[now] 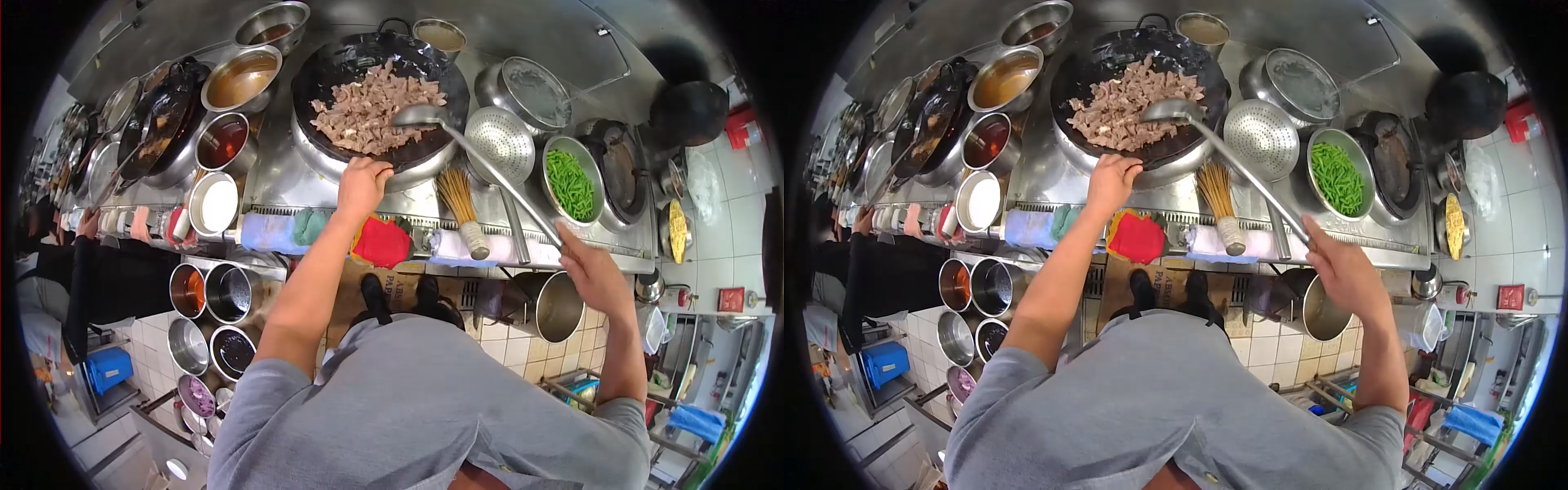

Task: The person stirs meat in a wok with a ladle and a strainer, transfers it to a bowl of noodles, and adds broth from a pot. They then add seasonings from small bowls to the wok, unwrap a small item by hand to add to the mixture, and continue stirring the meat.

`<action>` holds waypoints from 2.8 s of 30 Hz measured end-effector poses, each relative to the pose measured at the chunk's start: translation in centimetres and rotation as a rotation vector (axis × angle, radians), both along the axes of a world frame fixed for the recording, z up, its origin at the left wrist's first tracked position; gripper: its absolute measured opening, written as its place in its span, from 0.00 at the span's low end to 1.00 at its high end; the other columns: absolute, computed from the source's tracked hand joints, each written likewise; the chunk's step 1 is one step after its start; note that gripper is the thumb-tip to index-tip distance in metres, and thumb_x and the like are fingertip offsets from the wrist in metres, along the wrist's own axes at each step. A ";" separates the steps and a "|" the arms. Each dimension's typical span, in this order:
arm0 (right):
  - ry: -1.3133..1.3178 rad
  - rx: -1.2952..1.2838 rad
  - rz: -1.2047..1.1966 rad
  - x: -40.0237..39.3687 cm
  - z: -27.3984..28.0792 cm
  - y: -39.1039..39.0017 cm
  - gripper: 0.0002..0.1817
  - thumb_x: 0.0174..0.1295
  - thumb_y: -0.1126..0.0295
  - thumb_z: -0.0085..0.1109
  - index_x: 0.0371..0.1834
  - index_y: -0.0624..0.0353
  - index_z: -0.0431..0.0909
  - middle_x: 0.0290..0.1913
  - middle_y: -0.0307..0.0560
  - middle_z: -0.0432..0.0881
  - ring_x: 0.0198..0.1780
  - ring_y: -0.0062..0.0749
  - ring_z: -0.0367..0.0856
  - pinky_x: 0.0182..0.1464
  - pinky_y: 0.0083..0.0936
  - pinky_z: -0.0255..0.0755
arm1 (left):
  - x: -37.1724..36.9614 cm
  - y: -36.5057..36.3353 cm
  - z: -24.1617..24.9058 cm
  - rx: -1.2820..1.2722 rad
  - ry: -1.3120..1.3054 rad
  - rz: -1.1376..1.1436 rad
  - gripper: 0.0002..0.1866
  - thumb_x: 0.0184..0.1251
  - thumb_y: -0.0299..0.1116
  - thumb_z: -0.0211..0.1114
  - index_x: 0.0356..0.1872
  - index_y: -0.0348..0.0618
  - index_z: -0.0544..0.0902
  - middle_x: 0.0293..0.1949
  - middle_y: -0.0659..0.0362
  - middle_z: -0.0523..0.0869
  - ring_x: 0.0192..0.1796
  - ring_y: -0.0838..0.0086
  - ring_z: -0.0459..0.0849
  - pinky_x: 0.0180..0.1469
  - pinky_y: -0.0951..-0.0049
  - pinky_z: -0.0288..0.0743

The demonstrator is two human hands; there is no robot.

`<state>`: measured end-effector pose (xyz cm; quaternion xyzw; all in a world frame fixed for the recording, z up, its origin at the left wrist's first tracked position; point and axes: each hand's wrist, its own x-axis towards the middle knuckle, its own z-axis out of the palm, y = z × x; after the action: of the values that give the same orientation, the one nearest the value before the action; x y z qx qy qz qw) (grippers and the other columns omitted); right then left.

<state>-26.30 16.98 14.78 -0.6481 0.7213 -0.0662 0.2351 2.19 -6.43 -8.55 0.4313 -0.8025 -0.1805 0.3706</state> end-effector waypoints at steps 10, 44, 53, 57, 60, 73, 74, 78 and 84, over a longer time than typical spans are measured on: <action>-0.010 -0.078 -0.106 6.5 -15.7 -6.5 0.28 0.64 0.69 0.53 0.70 0.49 0.62 0.41 0.59 0.83 0.40 0.58 0.80 0.44 0.44 0.73 | 0.2 -0.6 0.0 0.010 0.083 0.022 0.07 0.56 0.34 0.68 0.32 0.43 0.86 0.30 0.56 0.83 0.40 0.59 0.79 0.44 0.62 0.74; 0.257 -0.086 -0.010 7.1 -20.0 -16.2 0.29 0.67 0.64 0.46 0.72 0.39 0.55 0.40 0.56 0.83 0.42 0.52 0.83 0.44 0.46 0.75 | 0.5 -0.7 0.2 0.129 -0.165 0.040 0.11 0.66 0.42 0.59 0.37 0.48 0.83 0.37 0.57 0.82 0.49 0.59 0.77 0.46 0.54 0.73; 0.230 -0.434 -0.074 2.3 -13.2 -6.8 0.31 0.64 0.67 0.53 0.71 0.38 0.59 0.33 0.47 0.81 0.31 0.45 0.82 0.34 0.36 0.75 | 0.2 -0.6 -0.2 0.109 -0.077 0.061 0.11 0.65 0.41 0.60 0.35 0.45 0.83 0.36 0.55 0.82 0.47 0.57 0.77 0.46 0.56 0.73; -0.809 -0.089 -0.465 4.4 -9.9 -4.7 0.30 0.67 0.71 0.51 0.73 0.52 0.56 0.24 0.39 0.74 0.19 0.25 0.73 0.21 0.25 0.68 | 0.1 -1.0 -0.5 0.091 -0.054 0.050 0.10 0.65 0.39 0.61 0.34 0.43 0.83 0.34 0.53 0.82 0.45 0.55 0.76 0.47 0.58 0.72; -1.063 -0.099 -0.509 6.7 -11.4 -4.5 0.30 0.68 0.71 0.49 0.73 0.58 0.53 0.23 0.35 0.69 0.18 0.16 0.64 0.18 0.18 0.62 | 0.0 -0.9 -1.1 0.071 -0.056 0.009 0.11 0.65 0.39 0.61 0.34 0.43 0.83 0.33 0.53 0.82 0.44 0.54 0.76 0.48 0.58 0.71; -0.832 -0.160 -0.478 8.0 -12.5 -4.1 0.30 0.68 0.74 0.49 0.73 0.54 0.51 0.26 0.36 0.69 0.17 0.15 0.62 0.16 0.15 0.58 | -0.4 -0.7 -0.7 0.146 -0.054 0.069 0.09 0.64 0.39 0.61 0.36 0.46 0.84 0.39 0.56 0.83 0.51 0.58 0.76 0.52 0.58 0.73; -1.005 -0.106 -0.546 8.5 -11.3 -3.5 0.31 0.69 0.74 0.48 0.73 0.55 0.50 0.25 0.36 0.68 0.17 0.15 0.62 0.16 0.16 0.59 | -0.4 -1.0 -1.7 0.120 0.078 0.005 0.08 0.63 0.37 0.61 0.37 0.47 0.85 0.41 0.56 0.83 0.52 0.57 0.76 0.55 0.59 0.71; -1.422 0.066 -0.569 8.4 -10.7 -2.5 0.29 0.70 0.73 0.47 0.73 0.46 0.52 0.23 0.36 0.62 0.14 0.14 0.55 0.13 0.13 0.56 | 1.6 2.4 -1.5 0.009 0.554 -0.027 0.08 0.63 0.28 0.60 0.42 0.44 0.81 0.46 0.52 0.81 0.54 0.58 0.78 0.58 0.62 0.70; -1.431 0.614 -0.071 12.3 -7.6 -4.5 0.30 0.68 0.70 0.52 0.72 0.53 0.56 0.24 0.43 0.66 0.13 0.18 0.60 0.12 0.14 0.56 | 9.2 17.5 -7.7 0.406 0.434 0.061 0.06 0.66 0.31 0.55 0.36 0.42 0.80 0.31 0.55 0.84 0.36 0.65 0.84 0.40 0.65 0.75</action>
<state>-14.02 12.51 7.19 -0.3301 0.4007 -0.2730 0.8099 11.40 11.09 -16.29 0.4720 -0.6386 -0.4142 0.4448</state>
